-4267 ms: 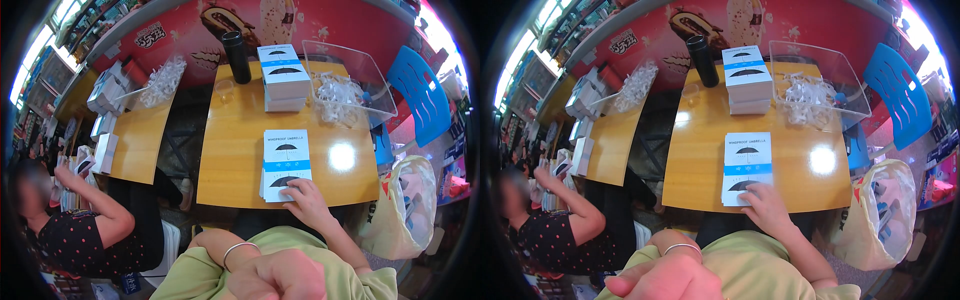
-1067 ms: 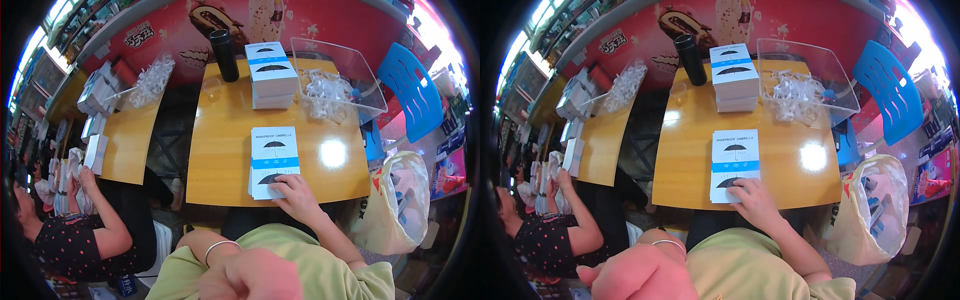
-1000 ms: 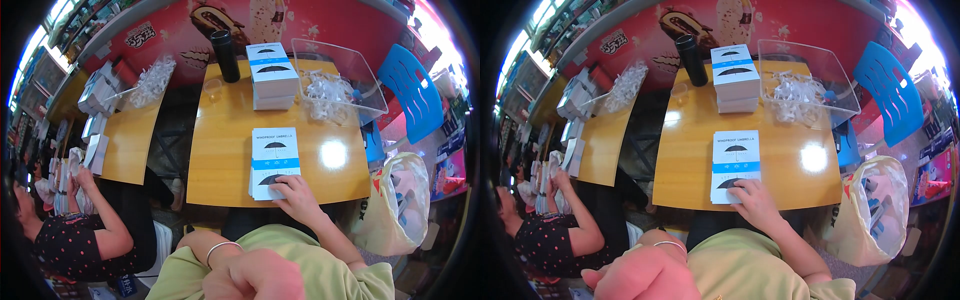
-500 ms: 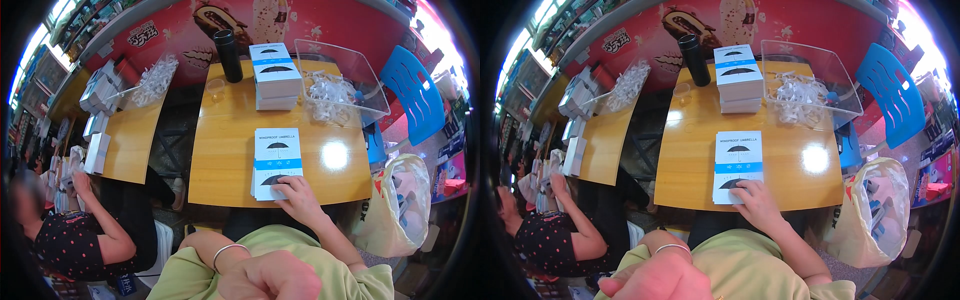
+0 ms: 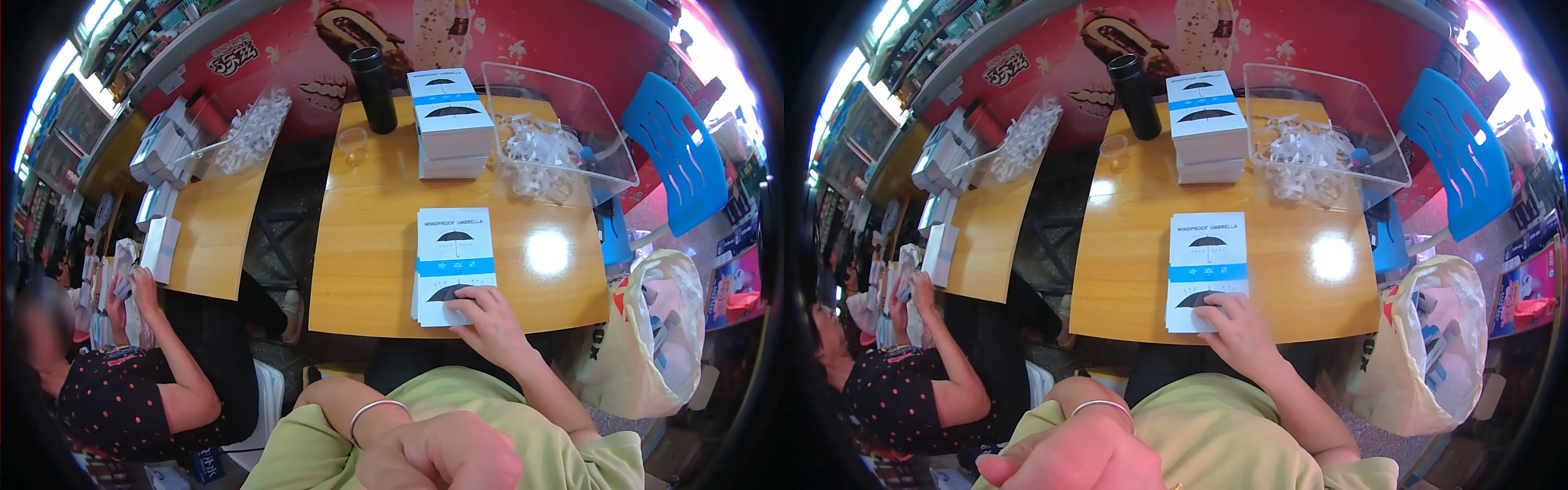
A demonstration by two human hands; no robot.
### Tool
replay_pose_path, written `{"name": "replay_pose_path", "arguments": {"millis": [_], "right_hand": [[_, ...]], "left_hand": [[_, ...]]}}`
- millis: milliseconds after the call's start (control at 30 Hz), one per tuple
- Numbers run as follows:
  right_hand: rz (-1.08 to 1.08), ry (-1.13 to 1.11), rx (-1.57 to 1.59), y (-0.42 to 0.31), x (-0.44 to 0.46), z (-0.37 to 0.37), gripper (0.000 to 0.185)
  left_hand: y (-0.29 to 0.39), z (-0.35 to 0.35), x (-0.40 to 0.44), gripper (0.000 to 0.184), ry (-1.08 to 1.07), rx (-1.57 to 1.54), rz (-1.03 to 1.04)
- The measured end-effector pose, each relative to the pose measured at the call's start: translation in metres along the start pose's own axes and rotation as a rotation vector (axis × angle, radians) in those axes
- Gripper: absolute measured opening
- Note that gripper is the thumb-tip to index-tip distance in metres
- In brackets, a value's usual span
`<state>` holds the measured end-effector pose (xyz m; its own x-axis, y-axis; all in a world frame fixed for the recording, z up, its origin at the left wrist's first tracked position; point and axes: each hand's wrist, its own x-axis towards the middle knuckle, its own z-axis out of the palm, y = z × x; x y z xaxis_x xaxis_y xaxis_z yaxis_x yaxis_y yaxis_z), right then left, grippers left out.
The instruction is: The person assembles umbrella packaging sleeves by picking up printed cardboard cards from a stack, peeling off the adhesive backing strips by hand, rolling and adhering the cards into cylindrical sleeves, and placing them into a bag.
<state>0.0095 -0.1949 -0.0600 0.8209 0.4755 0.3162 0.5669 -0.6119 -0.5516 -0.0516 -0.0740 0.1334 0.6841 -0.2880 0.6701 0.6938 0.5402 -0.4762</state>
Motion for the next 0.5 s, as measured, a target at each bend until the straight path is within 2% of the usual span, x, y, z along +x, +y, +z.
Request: {"name": "replay_pose_path", "arguments": {"millis": [233,400,500], "right_hand": [[0.006,-0.006,-0.002,0.000,0.000,0.000,0.037],[0.008,0.001,-0.006,-0.001,0.001,0.000,0.037],[0.008,0.001,-0.004,-0.001,0.001,0.000,0.037]], "left_hand": [[-0.003,-0.002,-0.001,0.027,-0.003,-0.017,0.016],[-0.011,0.009,-0.013,0.027,0.131,-0.023,0.079],[-0.010,0.004,0.002,0.027,0.073,-0.038,0.083]]}}
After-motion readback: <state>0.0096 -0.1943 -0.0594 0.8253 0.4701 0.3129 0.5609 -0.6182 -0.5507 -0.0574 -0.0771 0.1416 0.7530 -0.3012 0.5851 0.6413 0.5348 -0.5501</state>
